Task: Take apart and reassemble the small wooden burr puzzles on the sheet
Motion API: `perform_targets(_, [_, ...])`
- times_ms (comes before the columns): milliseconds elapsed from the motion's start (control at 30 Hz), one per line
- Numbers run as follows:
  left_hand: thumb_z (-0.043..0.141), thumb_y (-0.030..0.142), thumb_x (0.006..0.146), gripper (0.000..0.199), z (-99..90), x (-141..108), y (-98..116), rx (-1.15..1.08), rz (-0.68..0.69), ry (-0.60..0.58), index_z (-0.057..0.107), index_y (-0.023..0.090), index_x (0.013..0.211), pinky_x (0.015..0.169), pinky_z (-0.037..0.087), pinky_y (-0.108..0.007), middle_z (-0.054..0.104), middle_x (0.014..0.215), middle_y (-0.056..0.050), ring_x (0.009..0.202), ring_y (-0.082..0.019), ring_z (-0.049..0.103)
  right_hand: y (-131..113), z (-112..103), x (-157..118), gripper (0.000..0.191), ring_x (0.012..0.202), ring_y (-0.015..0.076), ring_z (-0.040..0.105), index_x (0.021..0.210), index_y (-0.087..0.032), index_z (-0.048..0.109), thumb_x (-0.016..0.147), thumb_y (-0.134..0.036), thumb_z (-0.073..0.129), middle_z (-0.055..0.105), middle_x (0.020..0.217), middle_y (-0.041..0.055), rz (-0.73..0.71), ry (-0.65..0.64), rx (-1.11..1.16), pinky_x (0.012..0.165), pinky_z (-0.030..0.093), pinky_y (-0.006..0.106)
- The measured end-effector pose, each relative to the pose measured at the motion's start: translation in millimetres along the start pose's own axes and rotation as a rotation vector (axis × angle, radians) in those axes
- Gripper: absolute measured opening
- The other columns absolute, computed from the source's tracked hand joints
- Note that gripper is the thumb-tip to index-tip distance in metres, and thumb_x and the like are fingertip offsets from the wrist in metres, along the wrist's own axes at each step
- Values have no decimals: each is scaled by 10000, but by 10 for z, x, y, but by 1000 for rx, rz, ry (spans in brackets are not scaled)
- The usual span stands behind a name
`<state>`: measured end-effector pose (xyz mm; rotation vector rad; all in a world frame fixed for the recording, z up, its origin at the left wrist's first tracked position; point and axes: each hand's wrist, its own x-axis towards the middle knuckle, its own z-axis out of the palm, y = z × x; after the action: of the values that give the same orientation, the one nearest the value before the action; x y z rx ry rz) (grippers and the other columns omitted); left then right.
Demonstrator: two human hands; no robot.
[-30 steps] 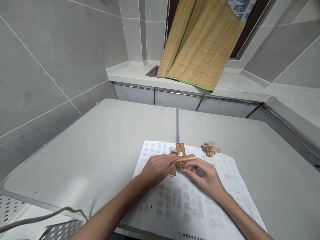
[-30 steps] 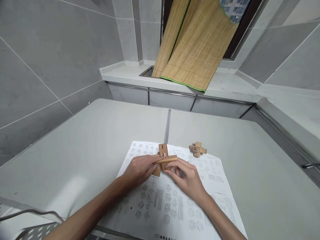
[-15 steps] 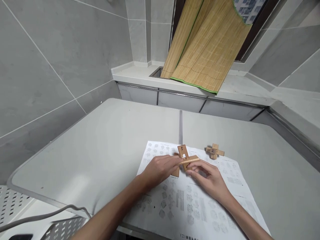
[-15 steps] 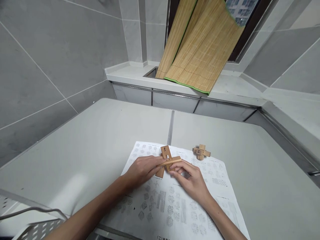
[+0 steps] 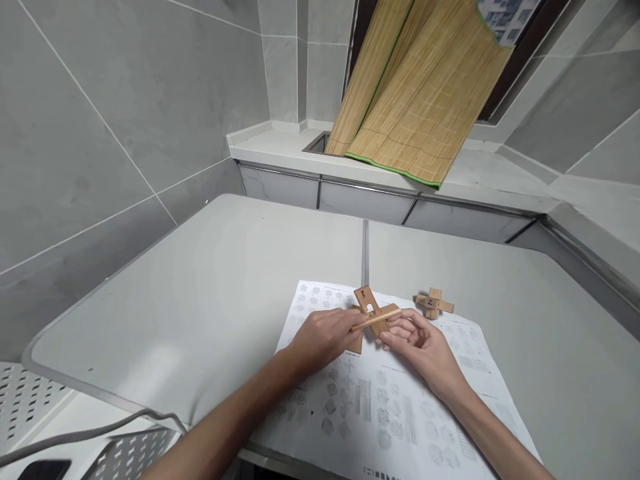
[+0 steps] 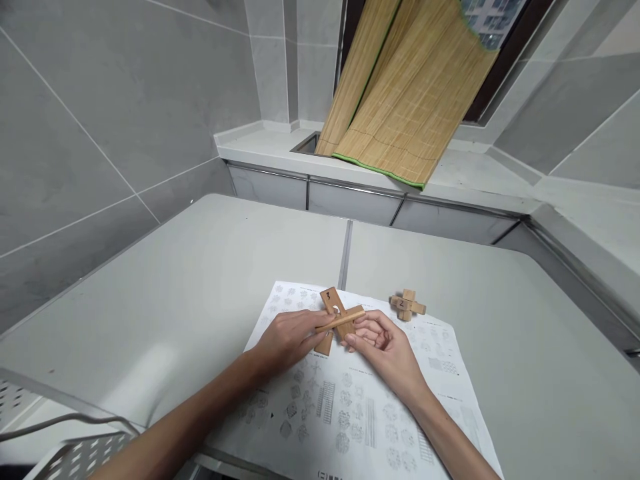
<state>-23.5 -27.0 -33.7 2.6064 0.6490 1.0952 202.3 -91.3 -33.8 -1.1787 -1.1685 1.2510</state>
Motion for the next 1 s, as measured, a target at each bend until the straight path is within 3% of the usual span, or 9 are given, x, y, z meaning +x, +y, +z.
perform_targets(233, [545, 135, 997, 272, 7, 49, 86, -59, -94, 60, 641, 229, 1233, 845, 615, -306, 810, 1085, -30, 976, -185, 777, -26, -80, 59, 385, 763, 189, 712, 1078, -214, 735, 811, -446, 887, 730, 853, 34, 108, 18, 168, 801, 601, 340])
perform_targets(333, [579, 135, 939, 199, 19, 80, 122, -178, -251, 148, 633, 214, 1114, 778, 582, -310, 782, 983, -40, 851, -178, 732, -41, -127, 82, 312, 751, 177, 670, 1030, -214, 766, 821, -418, 876, 697, 820, 25, 144, 8, 256, 775, 594, 318])
perform_targets(400, [588, 167, 945, 148, 3, 116, 141, -315, -396, 178, 611, 210, 1086, 813, 566, -316, 755, 992, -48, 862, -175, 699, -50, -146, 92, 260, 735, 160, 634, 993, -209, 780, 839, -403, 858, 691, 876, 35, 166, -21, 321, 727, 583, 293])
perform_targets(500, [596, 282, 999, 247, -60, 178, 159, -538, -555, 106, 612, 218, 1238, 965, 532, -353, 712, 1200, -86, 1023, -196, 667, -52, -143, 92, 215, 718, 130, 591, 982, -201, 791, 839, -343, 865, 677, 909, 35, 227, -109, 436, 676, 552, 247])
perform_targets(633, [637, 377, 1000, 394, -150, 228, 185, -759, -549, -34, 624, 262, 1377, 1130, 436, -394, 616, 1434, -101, 1300, -260, 570, -9, -91, 59, 216, 690, 99, 571, 1003, -169, 798, 839, -286, 875, 672, 866, 31, 354, -275, 565, 651, 506, 207])
perform_targets(700, [647, 417, 995, 337, -172, 239, 208, -878, -559, -115, 693, 249, 1283, 1071, 484, -382, 604, 1458, -103, 1311, -280, 569, 17, -56, 38, 218, 659, 88, 560, 994, -147, 802, 847, -291, 873, 675, 835, 33, 382, -357, 592, 625, 487, 196])
perform_targets(800, [641, 501, 990, 345, -168, 245, 233, -1049, -658, -191, 750, 193, 1098, 811, 561, -328, 683, 1307, -127, 1076, -258, 674, 20, -16, 15, 223, 651, 94, 591, 980, -141, 801, 860, -318, 865, 698, 835, 46, 387, -421, 583, 624, 495, 205])
perform_targets(900, [658, 542, 976, 400, -129, 236, 206, -1111, -744, -90, 738, 158, 1055, 833, 552, -338, 740, 1075, -121, 975, -240, 697, -34, 2, 5, 252, 699, 130, 653, 1028, -162, 784, 917, -387, 806, 738, 967, 84, 348, -388, 474, 648, 529, 248])
perform_targets(1000, [660, 572, 970, 420, -75, 215, 129, -1135, -829, 70, 695, 156, 1024, 850, 544, -329, 736, 1027, -105, 945, -218, 698, -91, 10, 0, 267, 710, 159, 665, 1097, -202, 741, 969, -437, 732, 736, 989, 73, 229, -261, 275, 669, 549, 299])
